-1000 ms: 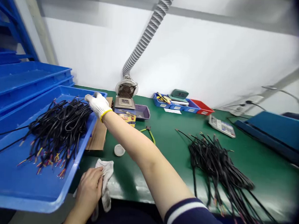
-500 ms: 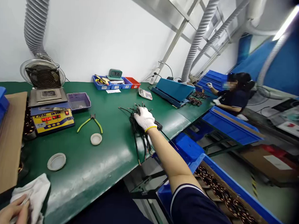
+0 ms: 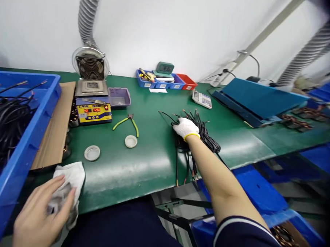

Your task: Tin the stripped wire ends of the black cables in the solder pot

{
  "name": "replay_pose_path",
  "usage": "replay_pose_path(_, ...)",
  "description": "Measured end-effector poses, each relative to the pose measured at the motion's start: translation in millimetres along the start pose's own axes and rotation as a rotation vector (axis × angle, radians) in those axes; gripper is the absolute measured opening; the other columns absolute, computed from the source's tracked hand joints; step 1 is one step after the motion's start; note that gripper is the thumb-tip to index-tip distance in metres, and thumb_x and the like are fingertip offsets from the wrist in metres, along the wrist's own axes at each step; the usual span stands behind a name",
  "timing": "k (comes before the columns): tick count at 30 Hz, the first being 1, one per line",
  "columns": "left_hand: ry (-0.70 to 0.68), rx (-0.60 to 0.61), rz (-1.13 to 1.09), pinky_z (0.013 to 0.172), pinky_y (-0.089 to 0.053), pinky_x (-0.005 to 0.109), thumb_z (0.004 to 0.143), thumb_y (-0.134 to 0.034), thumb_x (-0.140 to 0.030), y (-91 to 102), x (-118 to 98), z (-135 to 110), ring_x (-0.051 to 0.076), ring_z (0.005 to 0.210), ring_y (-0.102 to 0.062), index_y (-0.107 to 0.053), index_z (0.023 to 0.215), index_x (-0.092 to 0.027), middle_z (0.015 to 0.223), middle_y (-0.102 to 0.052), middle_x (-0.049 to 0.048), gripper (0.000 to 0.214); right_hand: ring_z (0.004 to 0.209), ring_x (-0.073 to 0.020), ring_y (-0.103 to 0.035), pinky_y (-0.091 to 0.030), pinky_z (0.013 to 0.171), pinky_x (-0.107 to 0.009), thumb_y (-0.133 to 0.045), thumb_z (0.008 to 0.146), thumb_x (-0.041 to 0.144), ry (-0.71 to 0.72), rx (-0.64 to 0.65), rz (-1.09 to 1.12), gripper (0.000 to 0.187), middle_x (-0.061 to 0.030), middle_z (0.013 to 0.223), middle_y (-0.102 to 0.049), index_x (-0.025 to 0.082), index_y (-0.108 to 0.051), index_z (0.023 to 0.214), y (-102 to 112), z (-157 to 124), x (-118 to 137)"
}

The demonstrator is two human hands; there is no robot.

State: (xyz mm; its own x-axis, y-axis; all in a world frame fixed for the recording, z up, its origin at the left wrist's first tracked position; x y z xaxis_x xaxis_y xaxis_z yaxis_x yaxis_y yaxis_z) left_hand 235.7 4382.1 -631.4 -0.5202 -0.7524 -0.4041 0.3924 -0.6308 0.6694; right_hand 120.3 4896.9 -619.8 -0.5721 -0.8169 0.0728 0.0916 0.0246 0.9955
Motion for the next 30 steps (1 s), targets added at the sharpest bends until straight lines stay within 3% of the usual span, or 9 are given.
replay_pose_path(4, -0.057, 0.111, 0.285, 0.089, -0.048, 0.044, 0.08, -0.06, -0.043, -36.3, -14.7, 45.2, 0.032, 0.103, -0.059, -0.048, 0.122, -0.012, 0.114, -0.061, 0.015, 0.053, 0.103, -0.0255, -0.061, -0.048, 0.081, -0.035, -0.045, 0.081, 0.037, 0.078, 0.008, -0.016, 0.035, -0.006, 0.11, -0.065, 0.028, -0.062, 0.11, 0.7, -16.8, 8.9)
replay_pose_path(8, 0.014, 0.33, 0.438, 0.083, -0.049, 0.041, 0.077, -0.061, -0.041, -73.6, -8.6, 80.1, 0.034, 0.105, -0.058, -0.045, 0.127, -0.005, 0.116, -0.061, 0.0193, 0.063, 0.106, -0.0319, -0.058, -0.045, 0.084, -0.045, -0.051, 0.079, 0.039, 0.117, -0.051, -0.086, 0.039, -0.0123, 0.114, -0.059, 0.022, -0.061, 0.114, 0.0, -32.1, 13.2)
replay_pose_path(12, 0.154, 0.441, 0.411, 0.082, -0.049, 0.039, 0.079, -0.059, -0.034, -89.1, -2.2, 95.2, 0.031, 0.103, -0.06, -0.039, 0.132, -0.006, 0.108, -0.065, 0.0165, 0.063, 0.103, -0.0325, -0.058, -0.045, 0.083, -0.046, -0.053, 0.079, 0.041, 0.108, -0.091, -0.109, 0.041, -0.014, 0.111, -0.058, 0.019, -0.061, 0.113, 3.3, -36.7, 14.1)
replay_pose_path(15, 0.217, 0.465, 0.37, 0.081, -0.049, 0.039, 0.078, -0.06, -0.034, -95.3, -0.9, 102.1, 0.031, 0.103, -0.06, -0.037, 0.133, -0.009, 0.11, -0.065, 0.0142, 0.064, 0.106, -0.0318, -0.056, -0.044, 0.087, -0.046, -0.056, 0.077, 0.047, 0.173, -0.22, -0.048, 0.05, -0.0131, 0.117, -0.056, 0.021, -0.057, 0.12, 20.0, -44.7, 34.7)
replay_pose_path(20, 0.254, 0.479, 0.335, 0.08, -0.049, 0.039, 0.077, -0.063, -0.034, -106.6, -4.9, 114.7, 0.032, 0.103, -0.061, -0.034, 0.136, -0.01, 0.112, -0.064, 0.0134, 0.07, 0.106, -0.024, -0.056, -0.046, 0.088, -0.034, -0.058, 0.076, 0.048, 0.624, -0.339, 0.225, 0.053, -0.0066, 0.122, -0.055, 0.025, -0.051, 0.124, 51.1, -75.7, 131.1)
replay_pose_path(24, 0.242, 0.477, 0.305, 0.081, -0.048, 0.039, 0.076, -0.065, -0.032, -115.0, -13.2, 124.3, 0.032, 0.104, -0.06, -0.034, 0.136, -0.01, 0.113, -0.064, 0.0136, 0.071, 0.106, -0.0241, -0.053, -0.045, 0.088, -0.035, -0.057, 0.078, 0.046, 0.946, -0.366, 0.247, 0.053, -0.0058, 0.123, -0.054, 0.024, -0.048, 0.126, 65.6, -91.3, 224.3)
replay_pose_path(27, 0.241, 0.461, 0.286, 0.083, -0.048, 0.039, 0.076, -0.065, -0.031, -119.0, -15.1, 126.5, 0.032, 0.105, -0.059, -0.036, 0.135, -0.01, 0.113, -0.064, 0.014, 0.069, 0.102, -0.0248, -0.053, -0.043, 0.087, -0.038, -0.052, 0.082, 0.043, 1.08, -0.391, 0.18, 0.048, -0.0076, 0.119, -0.055, 0.021, -0.049, 0.125, 67.5, -92.4, 281.4)
replay_pose_path(30, 0.242, 0.418, 0.235, 0.084, -0.048, 0.04, 0.075, -0.066, -0.035, -119.7, -9.0, 122.2, 0.031, 0.108, -0.057, -0.036, 0.135, -0.01, 0.115, -0.063, 0.0134, 0.072, 0.099, -0.0259, -0.052, -0.041, 0.087, -0.042, -0.047, 0.085, 0.033, 1.106, -0.399, 0.089, 0.04, -0.0095, 0.114, -0.057, 0.019, -0.051, 0.122, 62.9, -88.8, 316.5)
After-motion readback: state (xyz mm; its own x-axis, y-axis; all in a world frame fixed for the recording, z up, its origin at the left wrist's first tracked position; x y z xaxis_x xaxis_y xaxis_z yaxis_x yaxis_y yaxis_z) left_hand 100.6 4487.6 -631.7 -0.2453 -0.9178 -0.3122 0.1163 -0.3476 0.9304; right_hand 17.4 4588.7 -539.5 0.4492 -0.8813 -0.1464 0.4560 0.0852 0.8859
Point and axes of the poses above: each hand's wrist, its own z-axis towards the middle knuckle, its own y-axis out of the back of the hand, x = y × z, the point moved 6 cm from there along z, towards the middle knuckle
